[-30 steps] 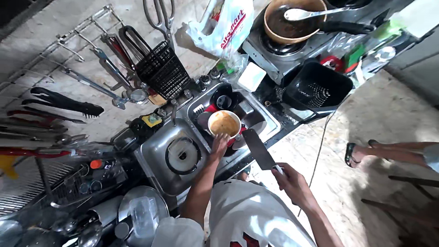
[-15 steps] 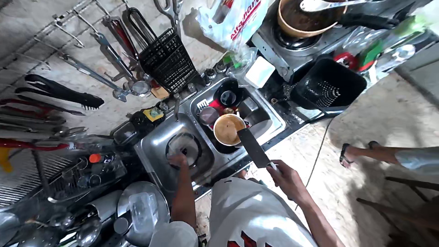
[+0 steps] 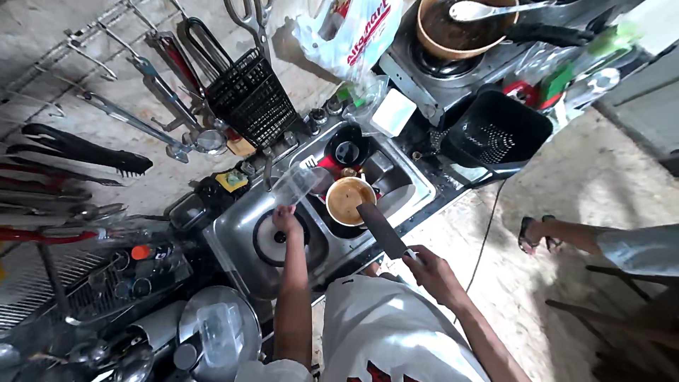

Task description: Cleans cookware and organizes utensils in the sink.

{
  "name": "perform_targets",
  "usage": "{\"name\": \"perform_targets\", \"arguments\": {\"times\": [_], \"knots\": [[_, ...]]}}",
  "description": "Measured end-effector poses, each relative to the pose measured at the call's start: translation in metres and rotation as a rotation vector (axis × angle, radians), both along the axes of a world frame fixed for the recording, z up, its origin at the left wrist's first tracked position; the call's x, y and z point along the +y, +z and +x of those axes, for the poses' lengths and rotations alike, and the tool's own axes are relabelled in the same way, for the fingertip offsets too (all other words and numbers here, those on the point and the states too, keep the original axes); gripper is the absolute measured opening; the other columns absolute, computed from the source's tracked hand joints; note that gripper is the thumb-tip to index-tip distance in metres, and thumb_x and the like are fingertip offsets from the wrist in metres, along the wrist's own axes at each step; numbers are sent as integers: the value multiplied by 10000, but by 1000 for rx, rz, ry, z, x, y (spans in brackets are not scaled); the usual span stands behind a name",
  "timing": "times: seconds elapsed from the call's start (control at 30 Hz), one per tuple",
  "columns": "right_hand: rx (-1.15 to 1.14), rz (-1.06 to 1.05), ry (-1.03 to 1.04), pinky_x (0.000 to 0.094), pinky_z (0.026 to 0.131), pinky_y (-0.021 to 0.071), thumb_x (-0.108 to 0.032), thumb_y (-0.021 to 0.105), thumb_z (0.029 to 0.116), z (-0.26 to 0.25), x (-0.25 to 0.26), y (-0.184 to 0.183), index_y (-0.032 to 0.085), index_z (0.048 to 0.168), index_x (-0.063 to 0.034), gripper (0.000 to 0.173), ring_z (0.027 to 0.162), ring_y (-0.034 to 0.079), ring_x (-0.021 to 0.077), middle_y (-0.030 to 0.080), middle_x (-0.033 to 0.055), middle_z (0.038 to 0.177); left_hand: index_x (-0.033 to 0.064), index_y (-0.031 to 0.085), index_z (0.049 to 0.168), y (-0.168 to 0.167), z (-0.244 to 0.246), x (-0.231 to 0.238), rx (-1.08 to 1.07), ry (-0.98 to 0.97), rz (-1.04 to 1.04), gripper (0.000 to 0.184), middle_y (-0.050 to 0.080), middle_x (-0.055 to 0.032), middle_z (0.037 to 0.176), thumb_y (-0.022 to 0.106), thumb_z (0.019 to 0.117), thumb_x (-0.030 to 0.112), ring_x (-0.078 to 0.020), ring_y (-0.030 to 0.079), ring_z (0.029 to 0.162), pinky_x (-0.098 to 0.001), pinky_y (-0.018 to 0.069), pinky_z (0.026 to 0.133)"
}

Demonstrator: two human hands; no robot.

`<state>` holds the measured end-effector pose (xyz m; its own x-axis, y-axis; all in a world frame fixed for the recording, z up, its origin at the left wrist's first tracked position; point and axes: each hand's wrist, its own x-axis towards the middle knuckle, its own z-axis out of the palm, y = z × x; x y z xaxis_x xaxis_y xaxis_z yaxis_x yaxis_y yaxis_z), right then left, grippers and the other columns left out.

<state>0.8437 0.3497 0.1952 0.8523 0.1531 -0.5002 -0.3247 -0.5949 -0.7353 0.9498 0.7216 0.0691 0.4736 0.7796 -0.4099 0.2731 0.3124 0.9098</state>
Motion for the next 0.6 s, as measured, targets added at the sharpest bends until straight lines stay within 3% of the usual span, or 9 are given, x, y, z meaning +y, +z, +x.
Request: {"name": "perform_targets", "arguments": {"times": [0.07, 0.13, 0.23, 0.3, 0.4, 0.47, 0.6], "knots": [[5, -7, 15, 410, 549, 573, -397, 596, 1031, 1, 0, -2, 629, 1300, -126, 383, 564, 630, 179, 664, 58, 757, -8, 534, 1372, -9, 16, -14, 22, -78, -46, 358, 620, -202, 1219, 507, 1086, 207, -267, 679, 984, -443, 598, 878], [5, -13, 18, 411, 552, 576, -400, 598, 1030, 2, 0, 0, 630, 1300, -134, 381, 567, 630, 179, 663, 56, 758, 59, 601, 1368, -24, 17, -12, 183, -155, 63, 455, 637, -208, 1277, 506, 1079, 399, -316, 678, 1072, -513, 587, 908], [-19, -14, 14, 410, 540, 573, -384, 608, 1025, 0, 1, 2, 639, 1292, -127, 372, 553, 626, 177, 663, 54, 751, 62, 642, 1327, -49, -29, 25, 497, -358, 533, 347, 642, -200, 1312, 544, 1051, 247, -331, 613, 1228, -499, 492, 1060], [-27, -20, 5, 401, 535, 572, -379, 613, 1023, 0, 2, 2, 641, 1292, -134, 364, 547, 623, 172, 664, 51, 749, 82, 611, 1388, -76, -67, 47, 744, -523, 712, 451, 540, -253, 1430, 603, 1011, 330, -425, 521, 1328, -558, 467, 1080], [-29, -38, 26, 404, 533, 570, -374, 611, 1023, -4, 3, -2, 642, 1289, -128, 364, 544, 623, 172, 663, 55, 743, 89, 598, 1396, -110, -109, 60, 828, -704, 769, 492, 470, -297, 1476, 648, 991, 364, -466, 522, 1312, -547, 499, 1049], [-22, -58, 50, 420, 545, 570, -374, 607, 1025, -4, 4, -5, 644, 1284, -128, 360, 553, 624, 182, 664, 55, 746, 75, 576, 1404, -111, -113, 62, 799, -759, 757, 457, 478, -301, 1471, 638, 1009, 296, -451, 556, 1291, -524, 511, 1049], [6, -82, 97, 424, 561, 570, -379, 599, 1030, -3, 7, -7, 640, 1290, -130, 363, 568, 631, 185, 668, 64, 755, 80, 512, 1476, -118, -112, 73, 838, -758, 736, 545, 393, -303, 1543, 642, 1009, 329, -463, 525, 1322, -526, 499, 1064]]}}
